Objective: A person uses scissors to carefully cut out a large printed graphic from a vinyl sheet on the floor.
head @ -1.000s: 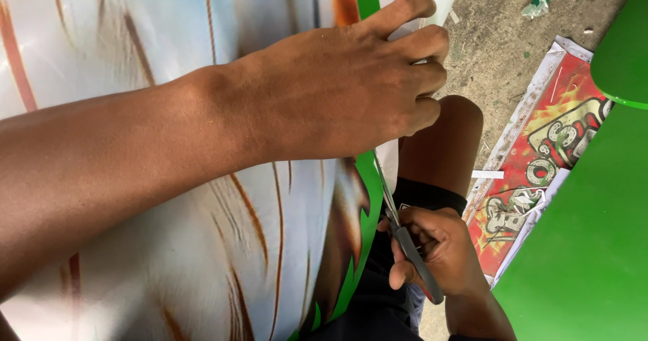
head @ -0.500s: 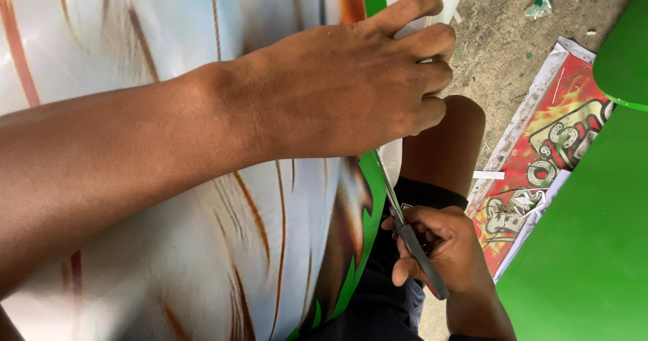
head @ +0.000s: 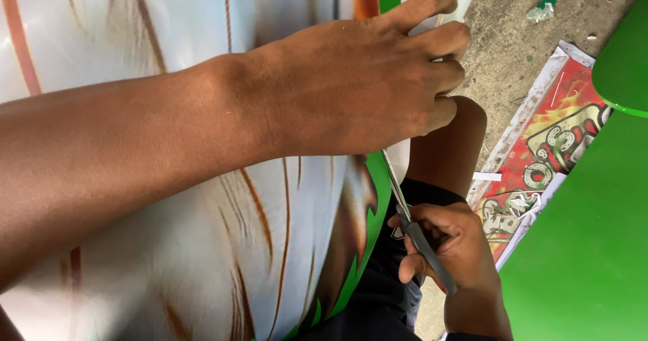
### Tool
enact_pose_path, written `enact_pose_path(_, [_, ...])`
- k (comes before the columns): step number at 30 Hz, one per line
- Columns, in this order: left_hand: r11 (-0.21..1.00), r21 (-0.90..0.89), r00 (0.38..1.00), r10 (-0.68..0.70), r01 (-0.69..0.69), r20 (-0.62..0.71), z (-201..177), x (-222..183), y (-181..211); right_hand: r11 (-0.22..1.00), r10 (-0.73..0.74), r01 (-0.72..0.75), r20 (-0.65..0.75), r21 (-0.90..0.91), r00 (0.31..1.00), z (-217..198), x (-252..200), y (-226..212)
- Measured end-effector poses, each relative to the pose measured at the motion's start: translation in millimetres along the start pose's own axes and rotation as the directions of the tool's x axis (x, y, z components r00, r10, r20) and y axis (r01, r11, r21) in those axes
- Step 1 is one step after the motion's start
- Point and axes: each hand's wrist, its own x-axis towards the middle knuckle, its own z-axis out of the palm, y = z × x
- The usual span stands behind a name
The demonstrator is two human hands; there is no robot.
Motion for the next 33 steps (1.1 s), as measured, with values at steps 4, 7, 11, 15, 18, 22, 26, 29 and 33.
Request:
enact_pose_path(4, [0.999,-0.042,1.0,-0.004,0.005,0.019,1,2,0,1.0,-0.001,0.001,0.007,-0.005,1.0,-1,-2,2])
enact_pose_path(7, [0.996,-0.085,0.997,0.002,0.004,0.073,-1,3,0,0.999,0.028,-0.028,0.014,0.042,1.0,0,-2,0])
enact_pose_path(11, [0.994,-0.114,0.999,0.007,-0.002,0.047,1,2,-1,0.997,0.066,-0.066,-0.009,0.03,0.998,1,-3,2])
enact_pose_path(15, [0.993,-0.117,0.999,0.007,-0.002,0.037,2,3,0,0.993,0.067,-0.068,0.015,0.091,0.998,3,-4,9])
enact_pose_path(18, [0.996,-0.092,1.0,0.003,0.0,0.028,0,3,0,0.996,0.025,-0.026,0.01,0.085,1.0,7,-2,12])
enact_pose_path(22, [0.996,-0.085,1.0,0.017,-0.018,-0.01,-7,2,0,0.992,-0.015,0.013,0.015,0.125,1.0,10,4,25])
enact_pose_path(26, [0.993,-0.106,0.997,-0.059,0.054,-0.051,-23,8,-3,0.888,-0.024,-0.059,0.175,0.455,0.984,25,17,28])
enact_pose_path(29, [0.985,-0.008,0.984,-0.173,0.172,-0.039,-57,14,4,0.83,0.006,-0.134,0.232,0.542,0.973,33,18,19])
enact_pose_path(33, [0.944,0.059,0.922,-0.33,0.325,0.202,-129,20,35,0.76,0.024,-0.256,0.368,0.597,0.93,18,26,5])
